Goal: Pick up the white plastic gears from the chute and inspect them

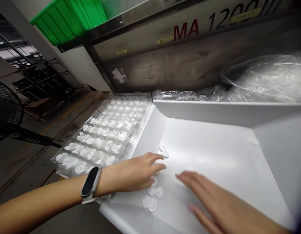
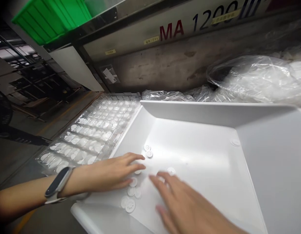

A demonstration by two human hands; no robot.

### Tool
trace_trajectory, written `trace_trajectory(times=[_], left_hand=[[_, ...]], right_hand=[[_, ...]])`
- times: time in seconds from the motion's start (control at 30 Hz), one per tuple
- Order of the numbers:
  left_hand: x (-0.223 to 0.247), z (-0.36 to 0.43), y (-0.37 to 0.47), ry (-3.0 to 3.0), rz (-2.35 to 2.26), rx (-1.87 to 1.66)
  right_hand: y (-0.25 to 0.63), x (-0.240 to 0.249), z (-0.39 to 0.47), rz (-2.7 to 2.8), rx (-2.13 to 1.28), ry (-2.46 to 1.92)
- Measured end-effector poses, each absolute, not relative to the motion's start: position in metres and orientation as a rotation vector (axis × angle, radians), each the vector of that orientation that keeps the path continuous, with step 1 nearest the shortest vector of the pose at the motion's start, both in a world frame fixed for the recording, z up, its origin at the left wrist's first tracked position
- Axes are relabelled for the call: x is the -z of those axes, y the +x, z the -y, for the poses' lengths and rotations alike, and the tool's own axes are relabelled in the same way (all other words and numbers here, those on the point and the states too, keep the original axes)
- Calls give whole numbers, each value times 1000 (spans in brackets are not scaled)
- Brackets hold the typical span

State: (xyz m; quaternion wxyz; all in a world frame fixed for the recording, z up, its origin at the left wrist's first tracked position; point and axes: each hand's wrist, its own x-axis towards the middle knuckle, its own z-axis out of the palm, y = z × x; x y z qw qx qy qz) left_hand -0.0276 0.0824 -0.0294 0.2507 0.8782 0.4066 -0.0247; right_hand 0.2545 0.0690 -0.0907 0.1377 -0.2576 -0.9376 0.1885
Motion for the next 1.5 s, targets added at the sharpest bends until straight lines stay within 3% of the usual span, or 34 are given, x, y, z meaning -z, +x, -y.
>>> trace_trajectory(times=[0.1, 0.2, 0.6, 0.8, 1.03, 1.5], left_hand=[[49, -71, -22, 2391, -1032, 234], [53, -67, -24, 2389, -1011, 352], [58, -50, -21, 2254, -1059, 501], [35, -60, -11, 2022, -1003, 515], [38, -56, 6, 2048, -1032, 654], [60, -55, 0, 2301, -1005, 725]], right_hand=[[252, 114, -98, 2780, -403, -949], [252, 127, -106, 2864, -472, -946], [236, 95, -74, 2845, -1182, -996], [242, 94, -66, 2471, -1742, -1102], [231, 82, -69, 1592, -2773, -961], [239, 82, -68, 2080, -2452, -1224]])
